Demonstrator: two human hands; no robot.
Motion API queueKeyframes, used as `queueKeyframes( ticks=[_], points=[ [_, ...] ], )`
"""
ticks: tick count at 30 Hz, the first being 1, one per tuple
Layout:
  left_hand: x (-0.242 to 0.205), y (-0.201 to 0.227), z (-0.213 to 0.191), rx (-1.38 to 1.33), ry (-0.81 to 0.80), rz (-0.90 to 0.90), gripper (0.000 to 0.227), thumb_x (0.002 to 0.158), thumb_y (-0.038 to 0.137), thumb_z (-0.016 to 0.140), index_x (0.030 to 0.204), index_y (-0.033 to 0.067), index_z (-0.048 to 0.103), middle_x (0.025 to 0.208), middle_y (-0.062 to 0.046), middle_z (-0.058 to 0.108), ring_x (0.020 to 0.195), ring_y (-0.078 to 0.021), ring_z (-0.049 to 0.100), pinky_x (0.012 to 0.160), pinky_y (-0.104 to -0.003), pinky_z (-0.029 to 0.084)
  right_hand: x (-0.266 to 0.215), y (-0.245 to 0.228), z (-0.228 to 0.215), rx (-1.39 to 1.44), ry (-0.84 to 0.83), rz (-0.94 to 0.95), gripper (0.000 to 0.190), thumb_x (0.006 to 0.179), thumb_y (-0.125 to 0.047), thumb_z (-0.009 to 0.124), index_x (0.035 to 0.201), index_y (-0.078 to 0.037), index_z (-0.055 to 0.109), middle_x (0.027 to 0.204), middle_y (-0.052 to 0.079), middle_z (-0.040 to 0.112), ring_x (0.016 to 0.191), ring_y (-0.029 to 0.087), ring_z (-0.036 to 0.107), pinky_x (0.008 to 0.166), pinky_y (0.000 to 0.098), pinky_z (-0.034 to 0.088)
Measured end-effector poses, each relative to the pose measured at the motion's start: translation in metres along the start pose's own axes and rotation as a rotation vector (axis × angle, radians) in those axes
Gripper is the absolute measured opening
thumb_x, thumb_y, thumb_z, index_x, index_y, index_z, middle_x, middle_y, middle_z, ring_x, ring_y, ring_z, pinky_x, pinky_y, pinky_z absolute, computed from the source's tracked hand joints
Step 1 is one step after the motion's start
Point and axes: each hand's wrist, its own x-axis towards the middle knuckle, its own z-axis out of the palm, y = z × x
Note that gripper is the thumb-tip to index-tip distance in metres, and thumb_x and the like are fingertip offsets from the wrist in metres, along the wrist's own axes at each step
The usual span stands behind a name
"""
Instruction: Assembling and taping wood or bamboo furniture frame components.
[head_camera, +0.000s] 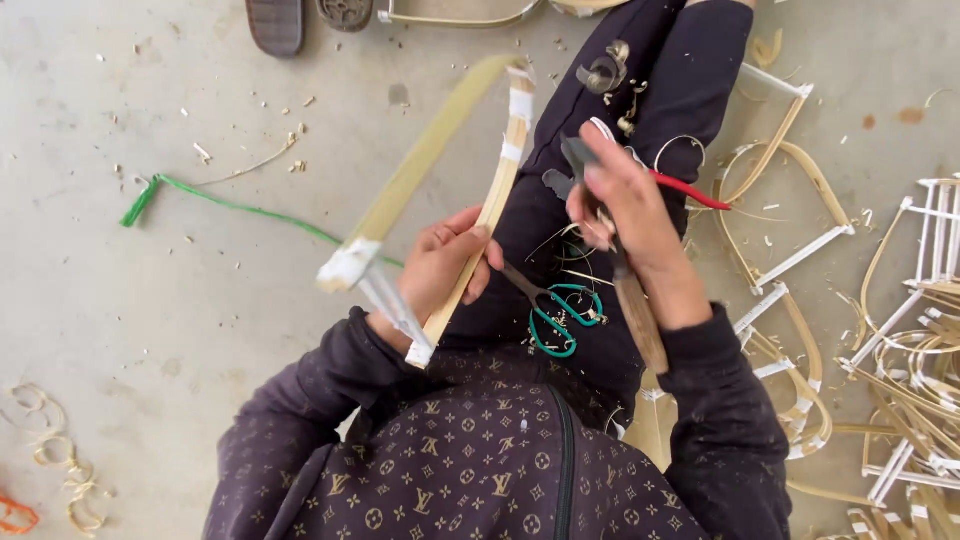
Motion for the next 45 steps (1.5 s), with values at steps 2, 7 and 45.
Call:
queueKeyframes(
  ticks=[2,7,45],
  points=[
    [0.001,-0.009,-0.008,0.015,-0.016,-0.059,0.051,0.105,0.016,0.048,0.151,-0.0053,0.044,0.081,-0.011,0.068,0.046,-0.0117,0.054,0.04,-0.024,0.045,-0.01,0.006,0.005,0.133,-0.069,0.055,0.064,0.106,-0.02,0.05,0.165,-0.008,0.026,0.074,0.009,0.061,0.047,0.006,0.045,0.042,0.0211,0.037],
    [-0.007,-0.007,-0.011,0.082,-0.115,-0.118,0.048,0.106,0.018,0.053,0.142,-0.0123,0.043,0.093,-0.02,0.074,0.056,-0.02,0.066,0.047,-0.029,0.054,-0.016,0.022,0.003,0.35,-0.187,0.166,0.061,0.109,-0.022,0.045,0.166,-0.007,0.03,0.077,0.005,0.054,0.048,0.003,0.039,0.043,0.0197,0.035],
    [-0.012,0.001,0.029,0.261,-0.157,-0.138,0.035,0.103,0.011,0.056,0.133,-0.007,0.061,0.075,-0.003,0.062,0.046,-0.007,0.053,0.039,-0.022,0.039,-0.09,0.039,0.036,0.158,-0.023,0.196,0.043,0.104,-0.015,0.057,0.144,-0.001,0.053,0.072,0.006,0.063,0.051,0.01,0.055,0.047,0.022,0.044]
  ],
)
